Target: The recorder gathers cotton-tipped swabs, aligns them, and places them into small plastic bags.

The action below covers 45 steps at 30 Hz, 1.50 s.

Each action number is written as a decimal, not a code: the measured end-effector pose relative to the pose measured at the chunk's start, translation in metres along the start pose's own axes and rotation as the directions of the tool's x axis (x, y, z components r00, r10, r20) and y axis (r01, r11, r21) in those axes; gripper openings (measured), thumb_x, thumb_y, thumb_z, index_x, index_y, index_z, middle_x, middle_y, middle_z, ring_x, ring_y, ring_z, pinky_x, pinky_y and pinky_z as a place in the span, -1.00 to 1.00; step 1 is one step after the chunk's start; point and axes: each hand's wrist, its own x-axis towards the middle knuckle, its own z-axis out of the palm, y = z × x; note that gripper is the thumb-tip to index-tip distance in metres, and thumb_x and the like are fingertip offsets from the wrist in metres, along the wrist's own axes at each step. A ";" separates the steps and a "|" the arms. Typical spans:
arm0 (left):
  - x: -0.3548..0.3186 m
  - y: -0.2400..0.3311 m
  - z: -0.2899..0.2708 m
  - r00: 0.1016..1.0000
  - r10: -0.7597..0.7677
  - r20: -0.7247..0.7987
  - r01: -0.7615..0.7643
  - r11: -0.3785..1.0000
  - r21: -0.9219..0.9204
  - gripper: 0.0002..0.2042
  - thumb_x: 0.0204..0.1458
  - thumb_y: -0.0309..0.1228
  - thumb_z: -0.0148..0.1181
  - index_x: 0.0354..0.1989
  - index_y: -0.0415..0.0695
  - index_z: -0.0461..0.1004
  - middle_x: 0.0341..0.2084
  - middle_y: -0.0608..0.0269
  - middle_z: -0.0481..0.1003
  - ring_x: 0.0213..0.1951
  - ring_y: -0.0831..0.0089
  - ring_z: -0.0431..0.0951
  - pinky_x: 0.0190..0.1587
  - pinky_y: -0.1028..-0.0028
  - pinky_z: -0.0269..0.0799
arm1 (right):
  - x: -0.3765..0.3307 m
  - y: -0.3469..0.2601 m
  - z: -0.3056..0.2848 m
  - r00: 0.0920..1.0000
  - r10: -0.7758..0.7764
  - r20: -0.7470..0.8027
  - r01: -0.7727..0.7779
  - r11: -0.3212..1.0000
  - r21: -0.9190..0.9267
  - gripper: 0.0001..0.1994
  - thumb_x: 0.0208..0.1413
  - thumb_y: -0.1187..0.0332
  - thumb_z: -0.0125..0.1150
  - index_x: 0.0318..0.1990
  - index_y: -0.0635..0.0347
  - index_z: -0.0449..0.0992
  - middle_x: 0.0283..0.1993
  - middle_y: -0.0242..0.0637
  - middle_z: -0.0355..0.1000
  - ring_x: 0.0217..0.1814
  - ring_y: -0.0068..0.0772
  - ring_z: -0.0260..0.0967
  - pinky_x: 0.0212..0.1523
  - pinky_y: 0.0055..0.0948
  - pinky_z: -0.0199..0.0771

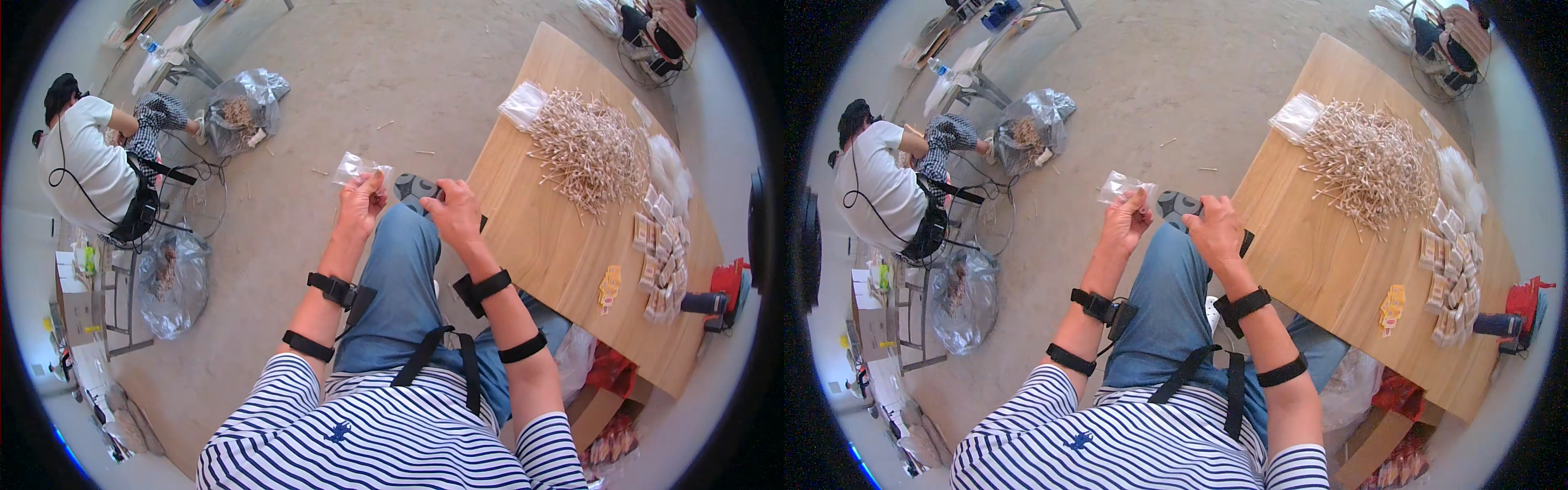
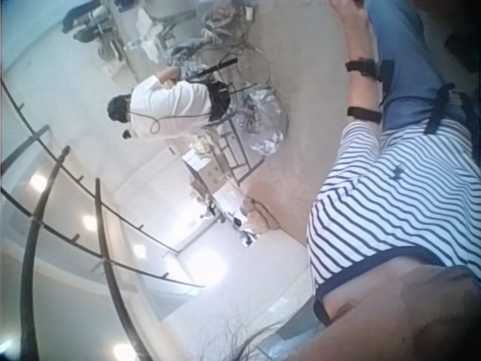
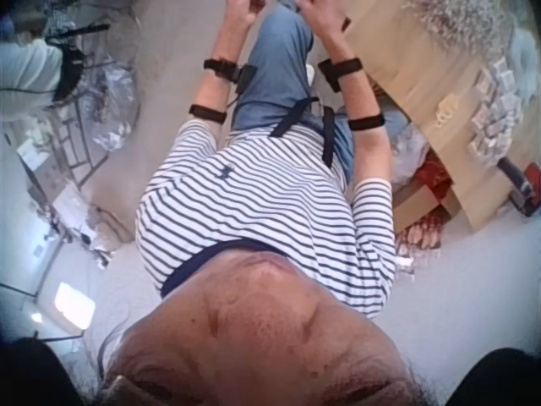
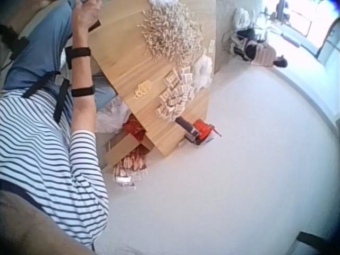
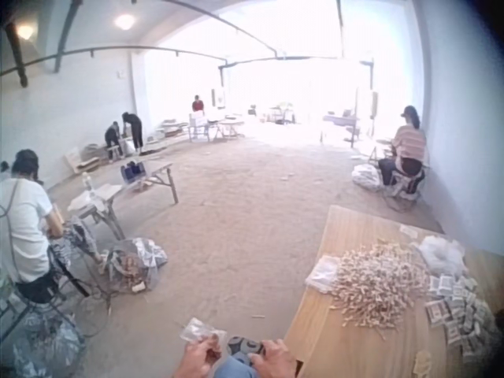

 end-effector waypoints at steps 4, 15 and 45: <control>0.002 -0.004 0.003 1.000 0.005 -0.006 -0.005 1.000 0.024 -0.78 0.01 -0.39 0.42 -0.41 0.05 0.41 -0.59 0.44 0.44 -0.54 0.55 0.46 -0.46 0.51 0.47 | -0.003 -0.005 0.000 1.000 0.002 -0.012 -0.003 1.000 -0.025 -0.62 -0.08 0.20 0.38 -0.13 0.23 0.57 -0.08 -0.04 0.45 0.00 0.06 0.45 -0.04 -0.09 0.48; -0.011 -0.005 0.020 0.994 0.113 -0.011 -0.109 0.979 0.172 -0.83 -0.01 -0.40 0.43 -0.39 -0.02 0.50 -0.54 0.45 0.50 -0.50 0.63 0.47 -0.46 0.58 0.39 | -0.005 -0.007 0.001 0.999 -0.011 -0.051 0.010 1.000 -0.014 -0.64 -0.09 0.23 0.38 -0.16 0.25 0.57 -0.11 -0.05 0.46 -0.03 0.05 0.46 -0.04 -0.10 0.49; -0.042 -0.063 0.057 0.999 0.049 0.024 -0.054 0.935 0.351 -0.76 -0.11 -0.62 0.38 -0.26 -0.15 0.53 -0.37 0.28 0.61 -0.42 0.46 0.63 -0.38 0.49 0.57 | -0.053 0.060 -0.032 0.951 0.094 -0.295 0.002 0.951 0.308 -0.72 -0.04 0.48 0.29 -0.13 0.38 0.53 -0.19 -0.01 0.46 -0.13 -0.04 0.46 -0.15 -0.21 0.47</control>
